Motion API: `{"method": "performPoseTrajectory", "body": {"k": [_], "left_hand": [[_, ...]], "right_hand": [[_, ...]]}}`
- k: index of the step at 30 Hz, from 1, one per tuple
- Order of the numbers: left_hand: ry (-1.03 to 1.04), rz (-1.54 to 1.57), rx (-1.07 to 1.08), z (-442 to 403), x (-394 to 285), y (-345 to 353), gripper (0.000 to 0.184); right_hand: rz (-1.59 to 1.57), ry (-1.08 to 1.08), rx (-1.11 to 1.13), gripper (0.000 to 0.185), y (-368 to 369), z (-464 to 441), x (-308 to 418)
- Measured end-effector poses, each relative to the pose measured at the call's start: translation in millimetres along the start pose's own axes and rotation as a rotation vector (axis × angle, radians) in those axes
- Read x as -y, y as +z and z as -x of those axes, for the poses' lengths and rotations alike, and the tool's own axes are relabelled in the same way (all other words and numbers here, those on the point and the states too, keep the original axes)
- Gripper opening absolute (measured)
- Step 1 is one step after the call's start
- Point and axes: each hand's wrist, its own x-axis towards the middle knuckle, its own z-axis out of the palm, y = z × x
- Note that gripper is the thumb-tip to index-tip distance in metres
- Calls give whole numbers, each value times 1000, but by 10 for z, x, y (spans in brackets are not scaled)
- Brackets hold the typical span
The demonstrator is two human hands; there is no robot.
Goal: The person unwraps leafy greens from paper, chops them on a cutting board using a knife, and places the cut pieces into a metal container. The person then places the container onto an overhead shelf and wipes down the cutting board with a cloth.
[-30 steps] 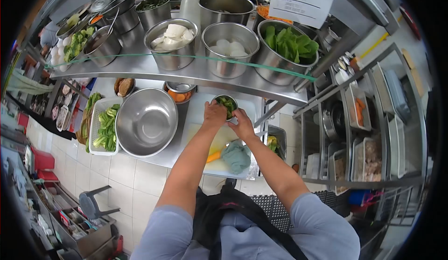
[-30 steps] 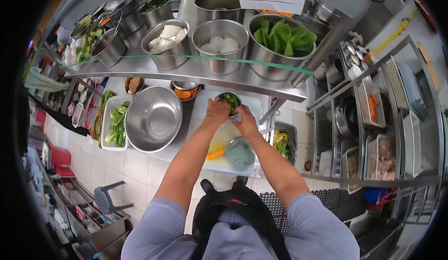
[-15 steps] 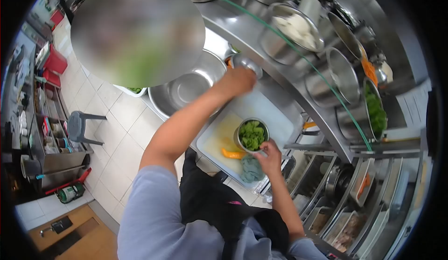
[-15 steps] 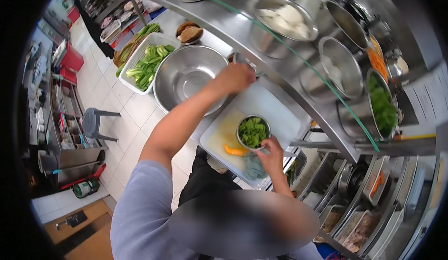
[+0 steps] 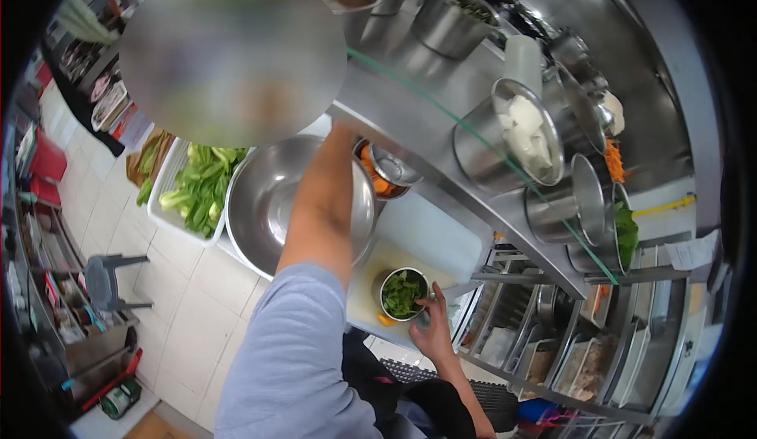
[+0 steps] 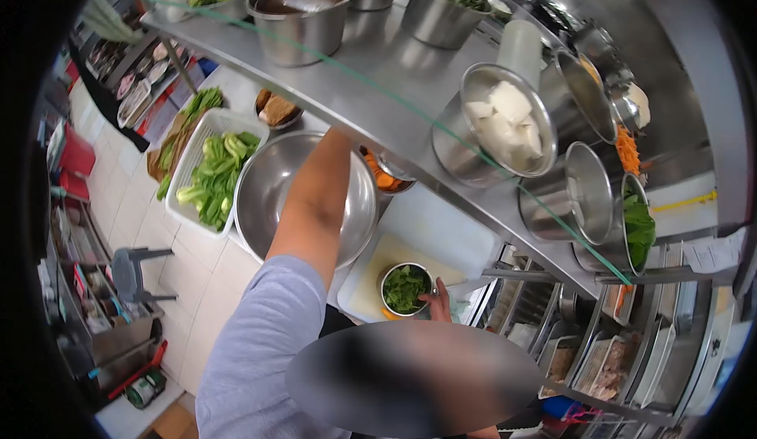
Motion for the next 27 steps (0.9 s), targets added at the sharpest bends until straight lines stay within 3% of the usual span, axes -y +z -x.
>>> {"method": "performPoseTrajectory", "body": {"k": [6, 10, 11, 13, 14, 17, 20, 22, 24, 25, 26, 27], "left_hand": [[369, -104, -171, -132, 365, -506, 39], [655, -110, -301, 317, 553, -822, 39], [682, -76, -288, 577, 606, -890, 39], [505, 84, -90, 1340, 297, -1227, 36], [300, 245, 87, 1722, 159, -1303, 34], [321, 278, 265, 2433, 62, -1097, 30], [300, 282, 415, 3123, -150, -1048, 28], [332, 269, 440, 3381, -200, -986, 27], [355, 256, 466, 3667, -259, -959, 28], [443, 265, 339, 3807, -352, -985, 30], [531, 276, 212, 3902, -432, -1031, 34], [561, 251, 277, 3966, -494, -1081, 47]], "right_hand": [[-98, -34, -228, 39, -230, 76, 295], [-370, -35, -269, 25, -295, -32, 413], [-594, 38, -241, 27, -269, -96, 448], [-916, 161, -186, 31, -273, -202, 620], [-1012, 205, -163, 34, -294, -269, 710], [-1204, 264, -192, 34, -288, -307, 786], [-1340, 323, -96, 22, -307, -184, 648], [-1375, 273, 10, 15, -281, -43, 378], [-1404, 304, 13, 20, -234, 117, 219], [-1402, 298, 0, 19, -223, 178, 174], [-1398, 293, -14, 19, -209, 227, 137], [-1409, 297, -20, 19, -203, 277, 115]]}}
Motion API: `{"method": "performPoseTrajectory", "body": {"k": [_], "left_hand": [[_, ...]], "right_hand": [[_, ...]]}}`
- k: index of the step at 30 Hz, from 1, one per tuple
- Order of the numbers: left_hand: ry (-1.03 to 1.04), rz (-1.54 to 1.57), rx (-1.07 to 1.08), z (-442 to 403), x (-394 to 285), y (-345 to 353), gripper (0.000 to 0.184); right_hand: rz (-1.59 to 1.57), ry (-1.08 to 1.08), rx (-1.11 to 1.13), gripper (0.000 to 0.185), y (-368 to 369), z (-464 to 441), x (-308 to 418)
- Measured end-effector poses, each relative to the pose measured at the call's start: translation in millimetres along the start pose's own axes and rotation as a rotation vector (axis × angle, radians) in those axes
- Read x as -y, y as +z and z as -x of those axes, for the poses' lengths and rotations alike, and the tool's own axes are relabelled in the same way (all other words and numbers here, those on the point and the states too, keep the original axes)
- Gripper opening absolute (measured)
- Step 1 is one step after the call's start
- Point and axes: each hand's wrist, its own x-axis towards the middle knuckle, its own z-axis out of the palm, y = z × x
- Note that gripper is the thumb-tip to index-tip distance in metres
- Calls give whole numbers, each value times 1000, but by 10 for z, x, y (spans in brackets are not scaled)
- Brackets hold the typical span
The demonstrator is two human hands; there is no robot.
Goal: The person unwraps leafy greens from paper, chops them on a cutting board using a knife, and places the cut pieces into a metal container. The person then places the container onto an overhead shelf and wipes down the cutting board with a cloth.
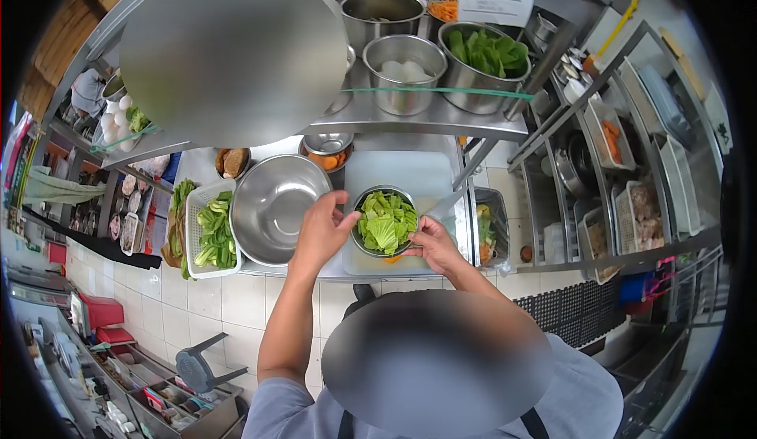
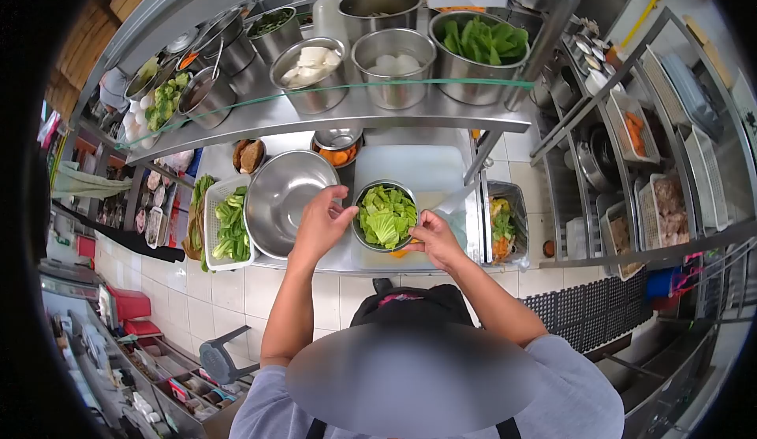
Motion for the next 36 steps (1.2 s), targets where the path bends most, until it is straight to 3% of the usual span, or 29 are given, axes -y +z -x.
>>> {"method": "performPoseTrajectory", "body": {"k": [3, 5, 14, 25, 29, 31, 36], "left_hand": [[159, -62, 166, 76, -282, 148, 51], [250, -154, 164, 83, -255, 345, 53], [436, -329, 217, -270, -271, 758, 26], [366, 333, 621, -634, -923, 1403, 15], [330, 602, 689, -748, -1245, 1834, 9], [223, 806, 724, -771, -1519, 1988, 15], [308, 770, 622, -973, -2061, 2565, 20]], "right_hand": [[-29, 5, -31, 20, -60, 118, -21], [-67, 15, -42, 19, -55, 170, 8], [-39, 2, -98, 22, -283, 405, 64], [-262, -178, -273, 20, -849, 1114, 153], [-357, -270, -329, 16, -1122, 1370, 58], [-405, -311, -365, 17, -1210, 1510, 55], [-452, -385, -469, 19, -1489, 1824, -29]]}}
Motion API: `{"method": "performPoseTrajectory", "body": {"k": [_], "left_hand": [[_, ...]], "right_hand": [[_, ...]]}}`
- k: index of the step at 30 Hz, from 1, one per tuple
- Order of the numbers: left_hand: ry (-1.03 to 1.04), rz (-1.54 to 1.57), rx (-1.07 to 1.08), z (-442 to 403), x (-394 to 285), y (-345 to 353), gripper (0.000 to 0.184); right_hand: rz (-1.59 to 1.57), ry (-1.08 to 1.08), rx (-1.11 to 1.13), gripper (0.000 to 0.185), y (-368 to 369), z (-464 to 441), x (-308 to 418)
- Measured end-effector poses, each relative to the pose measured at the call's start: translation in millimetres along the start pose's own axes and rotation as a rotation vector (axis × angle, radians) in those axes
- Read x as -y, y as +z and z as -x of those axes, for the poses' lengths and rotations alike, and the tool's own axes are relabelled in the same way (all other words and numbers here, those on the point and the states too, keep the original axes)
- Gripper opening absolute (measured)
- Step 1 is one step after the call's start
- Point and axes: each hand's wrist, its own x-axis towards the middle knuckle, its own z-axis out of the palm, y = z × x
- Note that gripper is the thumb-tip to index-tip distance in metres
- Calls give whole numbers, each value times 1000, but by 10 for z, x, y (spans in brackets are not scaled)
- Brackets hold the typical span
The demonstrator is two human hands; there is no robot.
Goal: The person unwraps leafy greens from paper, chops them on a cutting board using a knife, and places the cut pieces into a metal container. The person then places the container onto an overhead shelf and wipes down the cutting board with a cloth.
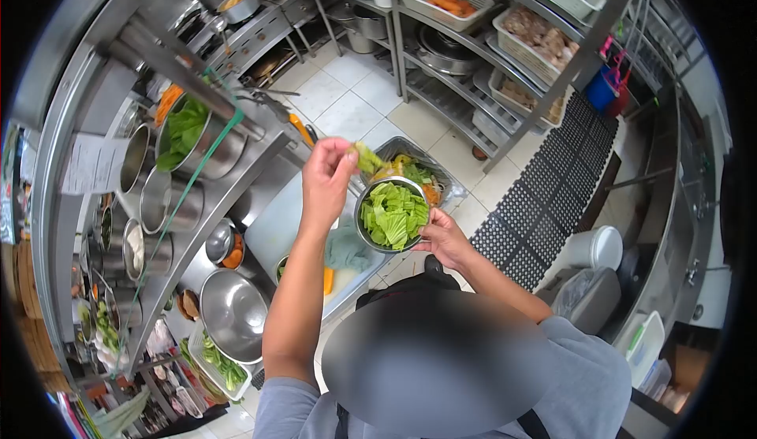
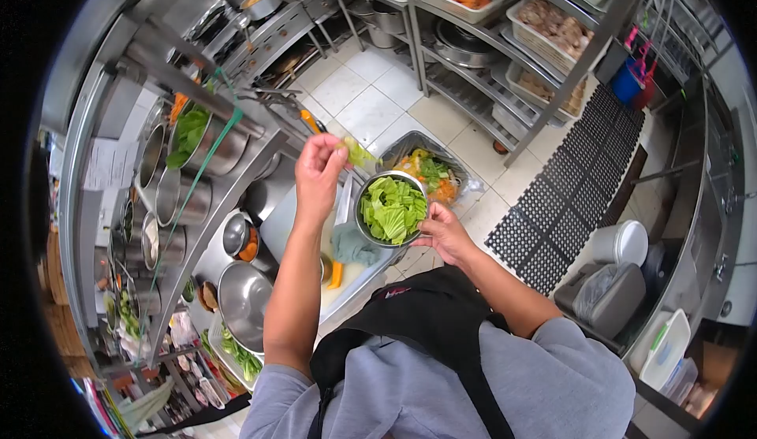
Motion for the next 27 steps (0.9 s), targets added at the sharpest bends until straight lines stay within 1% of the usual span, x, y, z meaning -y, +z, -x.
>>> {"method": "performPoseTrajectory", "body": {"k": [1, 3, 4, 5, 7, 8, 10, 13, 14, 15, 17, 18, 19, 22, 23, 25, 26, 27], "left_hand": [[-5, 3, 14, -122, -103, 157, 20], [19, -579, 192, -290, -285, 433, 39], [394, -948, 236, -334, -43, 390, 58], [392, -946, 235, -296, 39, 418, 58], [133, -877, 569, -114, 122, 496, 66], [131, -881, 568, 47, 156, 520, 66], [265, -991, 637, 445, 232, 540, 71], [143, -1108, 537, 784, 385, 433, 76], [136, -1075, 435, 891, 419, 351, 72], [104, -1100, 387, 986, 412, 236, 72], [-4, -1103, 298, 1166, 389, 16, 64], [16, -1137, 214, 1253, 423, -119, 60], [2, -1142, 176, 1340, 453, -267, 60], [4, -1171, -31, 1639, 403, -743, 54], [-4, -1172, -63, 1747, 403, -899, 54], [-2, -1173, -219, 1965, 529, -1212, 54], [6, -1175, -260, 2067, 596, -1349, 53], [0, -1171, -292, 2144, 619, -1416, 53]], "right_hand": [[3, -19, -24, 19, -67, 26, 29], [11, -24, -53, 19, -172, 74, 93], [10, -26, -87, 18, -202, 87, 122], [11, -26, -118, 18, -228, 99, 151], [6, -28, -128, 18, -213, 113, 217], [-5, -32, -139, 18, -203, 104, 224], [32, -1, -116, 18, -210, 30, 200], [149, 96, -39, 18, -11, -106, 119], [212, 127, -20, 19, 96, -181, 71], [225, 161, 28, 19, 195, -270, -11], [310, 233, 96, 20, 374, -412, -164], [302, 246, 146, 22, 499, -472, -247], [322, 264, 173, 22, 652, -533, -332], [339, 320, 271, 24, 1114, -744, -698], [359, 332, 292, 24, 1237, -823, -840], [517, 272, 383, 26, 1491, -920, -1041], [538, 281, 402, 26, 1599, -935, -1102], [732, 125, 427, 27, 1708, -931, -1150]]}}
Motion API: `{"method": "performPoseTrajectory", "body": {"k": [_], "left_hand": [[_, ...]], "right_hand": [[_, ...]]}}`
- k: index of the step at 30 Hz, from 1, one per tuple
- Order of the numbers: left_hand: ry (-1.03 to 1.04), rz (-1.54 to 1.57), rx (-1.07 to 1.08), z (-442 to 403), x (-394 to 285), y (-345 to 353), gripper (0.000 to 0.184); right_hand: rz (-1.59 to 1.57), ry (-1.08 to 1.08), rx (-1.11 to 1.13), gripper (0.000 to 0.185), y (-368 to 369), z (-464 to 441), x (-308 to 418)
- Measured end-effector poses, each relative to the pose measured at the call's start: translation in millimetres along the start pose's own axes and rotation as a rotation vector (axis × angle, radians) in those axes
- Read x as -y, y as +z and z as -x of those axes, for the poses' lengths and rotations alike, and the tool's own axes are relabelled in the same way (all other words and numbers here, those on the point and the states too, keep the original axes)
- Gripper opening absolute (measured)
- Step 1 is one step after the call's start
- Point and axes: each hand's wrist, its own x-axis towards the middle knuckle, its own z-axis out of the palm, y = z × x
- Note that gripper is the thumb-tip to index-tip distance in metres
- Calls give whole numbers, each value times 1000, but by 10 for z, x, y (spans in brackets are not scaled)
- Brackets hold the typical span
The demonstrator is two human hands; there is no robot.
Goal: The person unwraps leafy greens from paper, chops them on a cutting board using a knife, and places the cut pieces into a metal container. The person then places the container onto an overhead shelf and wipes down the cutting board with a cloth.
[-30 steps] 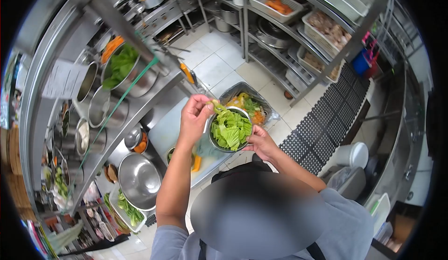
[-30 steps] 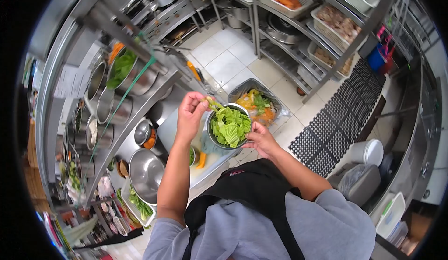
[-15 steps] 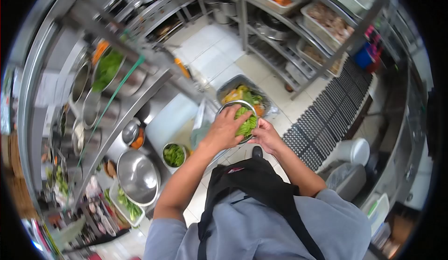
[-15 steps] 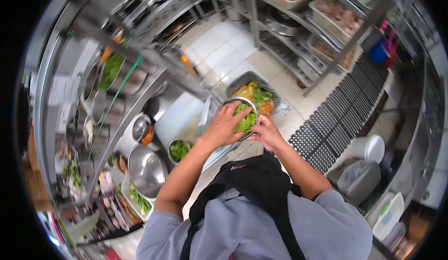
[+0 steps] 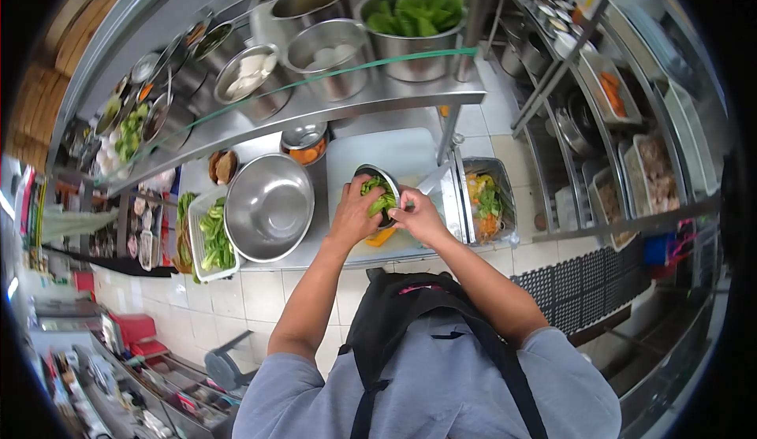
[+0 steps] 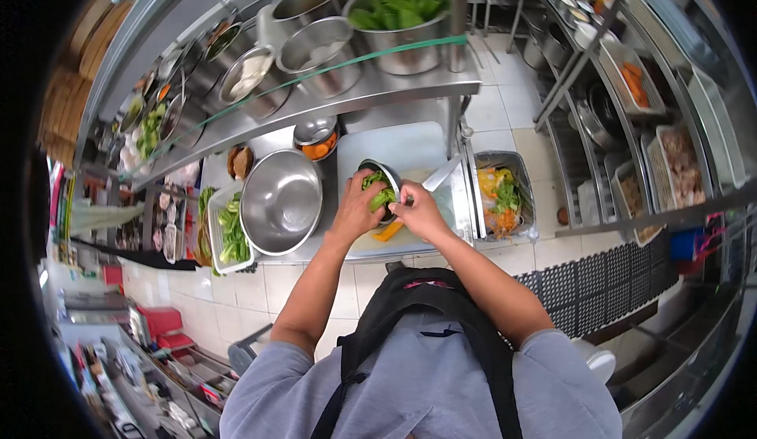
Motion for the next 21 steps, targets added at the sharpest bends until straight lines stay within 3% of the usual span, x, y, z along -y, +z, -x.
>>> {"method": "performPoseTrajectory", "body": {"k": [1, 2, 4, 8, 18, 20, 21], "left_hand": [[-22, 20, -18, 57, 66, -21, 53], [-44, 41, -37, 108, 125, -28, 52], [-59, 52, -107, 207, 192, 33, 51], [-132, 145, -178, 350, 222, 100, 48], [-129, 182, -270, 396, 219, 214, 64], [-122, 79, -140, 375, 260, 231, 61], [-108, 63, -180, 366, 247, 240, 49]], "right_hand": [[217, -113, -33, 28, 71, -43, 18], [239, -111, -8, 28, 122, -69, 37], [683, -444, -144, 29, 236, -72, 85], [718, -341, -107, 27, 337, 5, 168], [778, -369, -3, 27, 458, 44, 129], [880, -380, 45, 25, 369, -56, 81], [816, -322, 54, 25, 368, -79, 67]]}}
